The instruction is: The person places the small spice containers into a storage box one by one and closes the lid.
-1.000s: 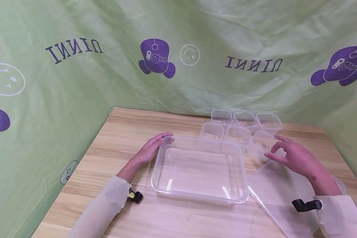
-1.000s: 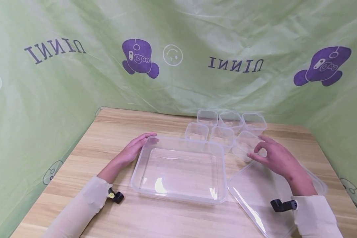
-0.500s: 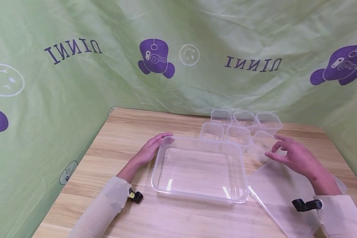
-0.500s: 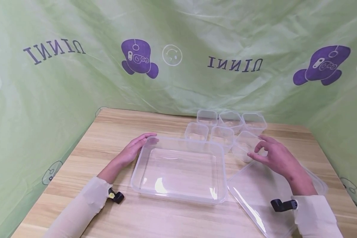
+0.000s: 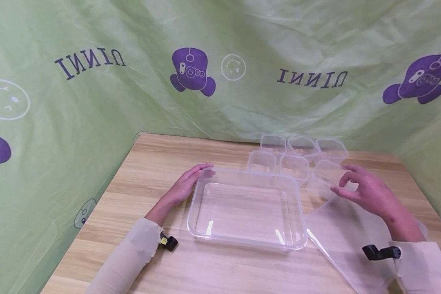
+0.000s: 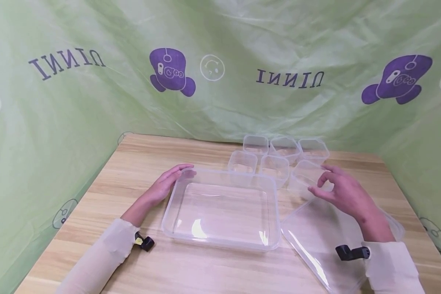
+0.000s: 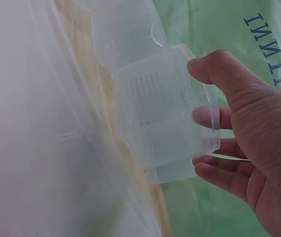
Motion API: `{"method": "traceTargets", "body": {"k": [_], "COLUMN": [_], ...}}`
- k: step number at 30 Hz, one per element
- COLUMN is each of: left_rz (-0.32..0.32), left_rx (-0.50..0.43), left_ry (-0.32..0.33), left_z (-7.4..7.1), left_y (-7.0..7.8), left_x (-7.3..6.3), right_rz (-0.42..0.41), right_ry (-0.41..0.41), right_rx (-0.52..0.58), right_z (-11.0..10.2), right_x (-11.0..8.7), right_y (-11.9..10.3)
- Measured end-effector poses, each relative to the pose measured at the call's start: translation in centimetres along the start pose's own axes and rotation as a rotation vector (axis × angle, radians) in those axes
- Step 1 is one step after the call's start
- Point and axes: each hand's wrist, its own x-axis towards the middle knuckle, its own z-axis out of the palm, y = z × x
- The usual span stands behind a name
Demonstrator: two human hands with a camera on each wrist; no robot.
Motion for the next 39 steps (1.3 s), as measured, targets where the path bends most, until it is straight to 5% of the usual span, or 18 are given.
{"method": "traceTargets", "body": {"k": [16,39], "left_rz": [-0.021,0.009], "left_rx": [0.056,0.032], "left_ry": [0.029,0.008], "left_z": [0.2,0.3], "left_y": [0.4,0.2], "left_x": [-0.3,0.3], "right_rz": [-0.037,-0.168], "right_ry": [0.050,0.033], "right_rx": [-0.023,0.024], "right_z": [-2.4,-3.4], "right_x": [-0.2,2.9], "right_y": [-1.6,-7.3]}}
